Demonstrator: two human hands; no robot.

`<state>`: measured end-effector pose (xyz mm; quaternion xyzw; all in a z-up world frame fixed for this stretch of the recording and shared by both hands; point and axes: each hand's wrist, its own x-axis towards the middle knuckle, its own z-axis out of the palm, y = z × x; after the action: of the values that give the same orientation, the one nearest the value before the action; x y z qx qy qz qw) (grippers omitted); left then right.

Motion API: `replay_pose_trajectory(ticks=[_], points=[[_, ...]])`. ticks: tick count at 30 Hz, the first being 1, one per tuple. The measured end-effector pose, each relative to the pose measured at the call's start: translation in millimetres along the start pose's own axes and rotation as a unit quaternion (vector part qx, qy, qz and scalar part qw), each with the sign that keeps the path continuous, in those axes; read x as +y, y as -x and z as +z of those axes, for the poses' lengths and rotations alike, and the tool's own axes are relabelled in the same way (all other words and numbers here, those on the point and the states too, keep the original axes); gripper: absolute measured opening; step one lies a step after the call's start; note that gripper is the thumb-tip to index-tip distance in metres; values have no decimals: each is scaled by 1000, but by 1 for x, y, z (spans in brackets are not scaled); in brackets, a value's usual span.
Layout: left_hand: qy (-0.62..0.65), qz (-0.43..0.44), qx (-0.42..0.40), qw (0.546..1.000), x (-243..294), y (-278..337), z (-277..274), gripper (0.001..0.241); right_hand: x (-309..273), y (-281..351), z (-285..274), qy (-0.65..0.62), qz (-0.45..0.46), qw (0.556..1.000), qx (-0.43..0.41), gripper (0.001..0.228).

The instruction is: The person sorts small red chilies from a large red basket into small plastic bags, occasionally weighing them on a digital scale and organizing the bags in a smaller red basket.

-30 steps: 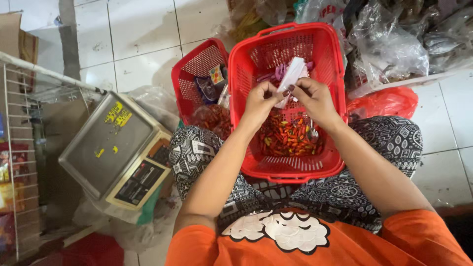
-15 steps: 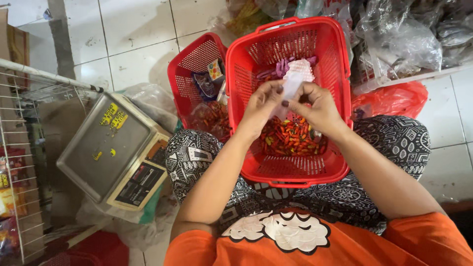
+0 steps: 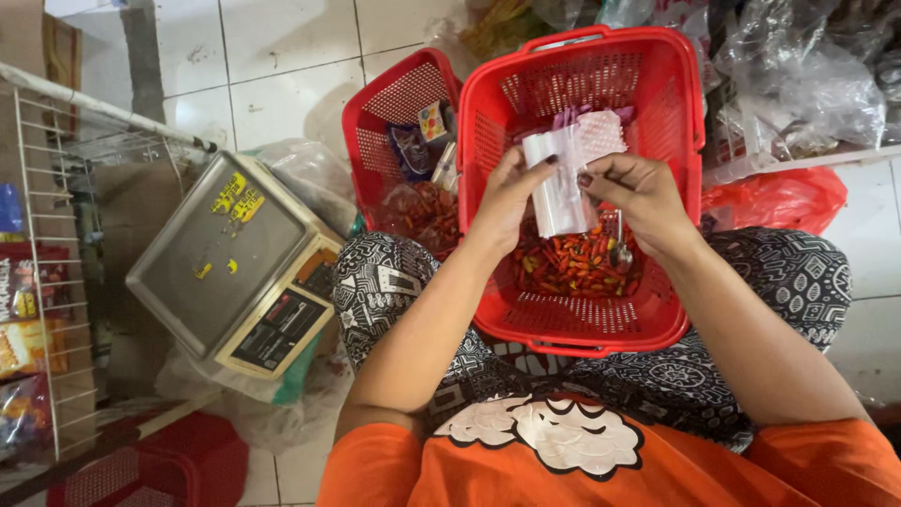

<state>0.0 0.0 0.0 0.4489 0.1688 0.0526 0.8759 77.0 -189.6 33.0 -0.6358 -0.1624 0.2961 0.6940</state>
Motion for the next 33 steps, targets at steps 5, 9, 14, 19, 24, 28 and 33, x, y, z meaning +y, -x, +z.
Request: replay_pose_trajectory(ticks=[5,9,14,19,24,28,33], points=[[-22,-37,-16,999,5,5,3,38,7,-2,-2,-27,-31,999,5,3],[-11,-34,-3,999,1,3,-1,36,9,-5,-1,-33,-44,998,20,4],[13,28,9,999,-3,-3,-7,30,4,-4,-2,-56,-47,996,47,4],[39,21,24,999,-2,0,-9,25,0,-3,-2,-92,-61,992,57,5],[55,31,21,998,5,1,-8,19,-2,-2,-3,-105,-77,988,77,5],[44,-6,50,998,11,2,-8,19,-5,-2,-5,-108,-92,985,94,6],[44,13,85,995,12,1,-9,23,-11,-2,-7,-136,-124,978,96,4]])
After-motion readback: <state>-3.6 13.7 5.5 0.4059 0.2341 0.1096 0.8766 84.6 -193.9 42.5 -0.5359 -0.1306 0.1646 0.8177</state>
